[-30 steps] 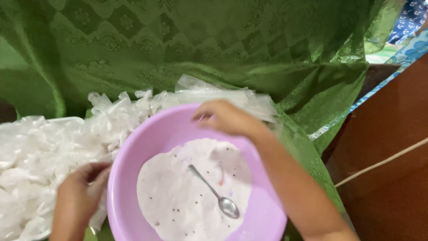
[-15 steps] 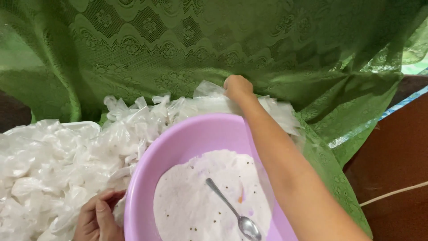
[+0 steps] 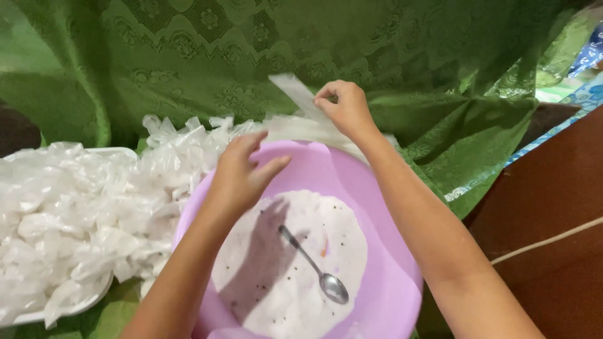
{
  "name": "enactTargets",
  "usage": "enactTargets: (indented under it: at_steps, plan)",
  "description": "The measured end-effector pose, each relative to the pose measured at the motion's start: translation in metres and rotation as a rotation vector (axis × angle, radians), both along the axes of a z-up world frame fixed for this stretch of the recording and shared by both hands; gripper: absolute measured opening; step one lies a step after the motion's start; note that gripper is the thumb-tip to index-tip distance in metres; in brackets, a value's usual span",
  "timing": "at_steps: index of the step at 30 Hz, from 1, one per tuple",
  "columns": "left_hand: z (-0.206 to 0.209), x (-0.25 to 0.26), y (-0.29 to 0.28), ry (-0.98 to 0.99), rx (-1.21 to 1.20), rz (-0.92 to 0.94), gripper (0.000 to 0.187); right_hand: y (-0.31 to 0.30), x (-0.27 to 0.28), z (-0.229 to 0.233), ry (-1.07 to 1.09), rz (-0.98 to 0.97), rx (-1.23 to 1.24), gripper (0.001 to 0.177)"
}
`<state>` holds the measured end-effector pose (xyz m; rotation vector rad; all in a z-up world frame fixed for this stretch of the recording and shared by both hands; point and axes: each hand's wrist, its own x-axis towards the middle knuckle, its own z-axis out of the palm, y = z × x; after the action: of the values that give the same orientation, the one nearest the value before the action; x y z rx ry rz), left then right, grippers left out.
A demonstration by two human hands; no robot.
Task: Manually packaging white powder into small plastic bags using a spoon and a bowl.
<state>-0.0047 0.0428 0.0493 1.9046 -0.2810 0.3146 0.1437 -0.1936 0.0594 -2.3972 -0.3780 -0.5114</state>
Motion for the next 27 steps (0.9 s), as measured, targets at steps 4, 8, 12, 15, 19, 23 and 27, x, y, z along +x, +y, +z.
enactTargets:
  at_steps: [4,8,12,15,19,23,27]
  plan:
    - [0.013,0.038,-0.027,-0.005,0.119,0.019,0.085,0.021,-0.056,0.026,0.129,0.14,0.303,0.011]
    - [0.008,0.062,-0.028,-0.101,-0.387,-0.109,0.042,0.029,-0.109,0.039,0.481,0.43,0.545,0.01]
    - [0.025,0.018,-0.01,0.049,-0.541,-0.05,0.023,0.026,-0.12,-0.002,0.725,0.418,0.609,0.027]
    - [0.015,-0.001,0.008,-0.02,-0.475,0.154,0.015,0.02,-0.114,-0.083,0.737,0.41,0.006,0.021]
    - [-0.031,0.018,0.011,0.053,-0.398,0.149,0.015,0.05,-0.147,-0.122,0.616,0.214,-0.597,0.035]
    - [-0.05,0.03,0.013,0.075,-0.335,0.159,0.026,0.055,-0.156,-0.146,0.597,0.143,-0.694,0.035]
    - [-0.045,0.025,0.011,0.143,-0.25,0.155,0.015,0.028,-0.123,-0.174,0.715,0.1,-0.561,0.025]
